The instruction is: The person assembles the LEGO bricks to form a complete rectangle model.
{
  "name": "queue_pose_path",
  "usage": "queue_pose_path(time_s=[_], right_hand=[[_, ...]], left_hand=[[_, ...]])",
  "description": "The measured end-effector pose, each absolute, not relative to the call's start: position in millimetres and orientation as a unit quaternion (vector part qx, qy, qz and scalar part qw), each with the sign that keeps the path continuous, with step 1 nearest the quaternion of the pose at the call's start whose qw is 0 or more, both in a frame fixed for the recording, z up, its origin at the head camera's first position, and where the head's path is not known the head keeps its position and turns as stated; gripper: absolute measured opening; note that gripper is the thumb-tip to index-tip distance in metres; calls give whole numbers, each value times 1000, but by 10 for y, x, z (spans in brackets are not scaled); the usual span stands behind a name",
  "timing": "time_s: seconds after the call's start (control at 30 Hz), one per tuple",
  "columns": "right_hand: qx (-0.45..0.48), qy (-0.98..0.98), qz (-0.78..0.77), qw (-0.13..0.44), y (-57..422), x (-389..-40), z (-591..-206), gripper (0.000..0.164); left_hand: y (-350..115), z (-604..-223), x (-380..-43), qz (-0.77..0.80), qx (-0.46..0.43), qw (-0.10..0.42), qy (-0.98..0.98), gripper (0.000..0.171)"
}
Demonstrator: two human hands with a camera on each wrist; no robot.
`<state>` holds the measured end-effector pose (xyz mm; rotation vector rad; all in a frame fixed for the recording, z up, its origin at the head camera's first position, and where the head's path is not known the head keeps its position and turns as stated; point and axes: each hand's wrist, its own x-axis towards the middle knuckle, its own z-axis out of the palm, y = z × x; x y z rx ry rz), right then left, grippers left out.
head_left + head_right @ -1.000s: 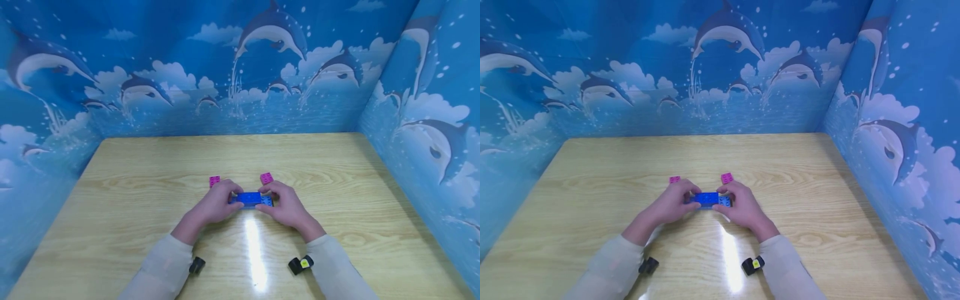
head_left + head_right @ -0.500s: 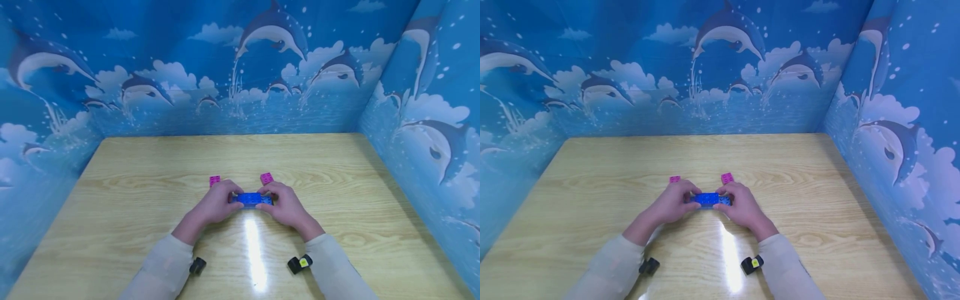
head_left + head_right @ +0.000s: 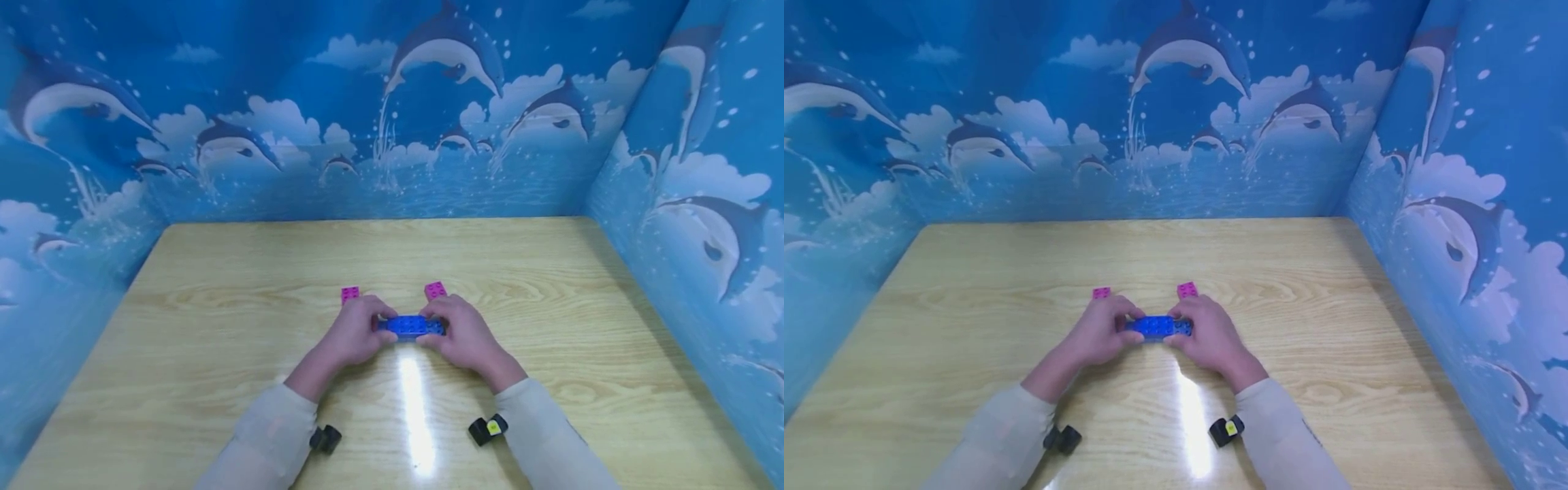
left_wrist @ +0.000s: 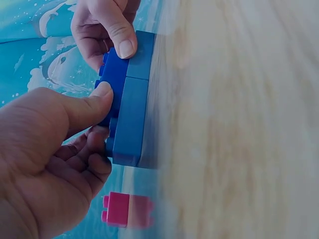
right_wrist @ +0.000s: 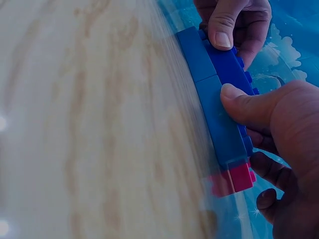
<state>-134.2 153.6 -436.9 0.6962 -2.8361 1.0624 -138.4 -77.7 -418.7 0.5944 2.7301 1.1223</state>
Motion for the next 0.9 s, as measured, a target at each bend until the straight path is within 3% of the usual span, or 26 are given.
queue_pose_path(time_s=[0.27,0.9], right_hand=[[211,-917,339,9,1525,-1345,-4335,37],[186,-919,346,-25,1505,-1337,-4318,39]], left_hand=[[-781,-4206,-1371,378,203,42,902,33],[-959,-4224,-1348,355,169,67,917,41]])
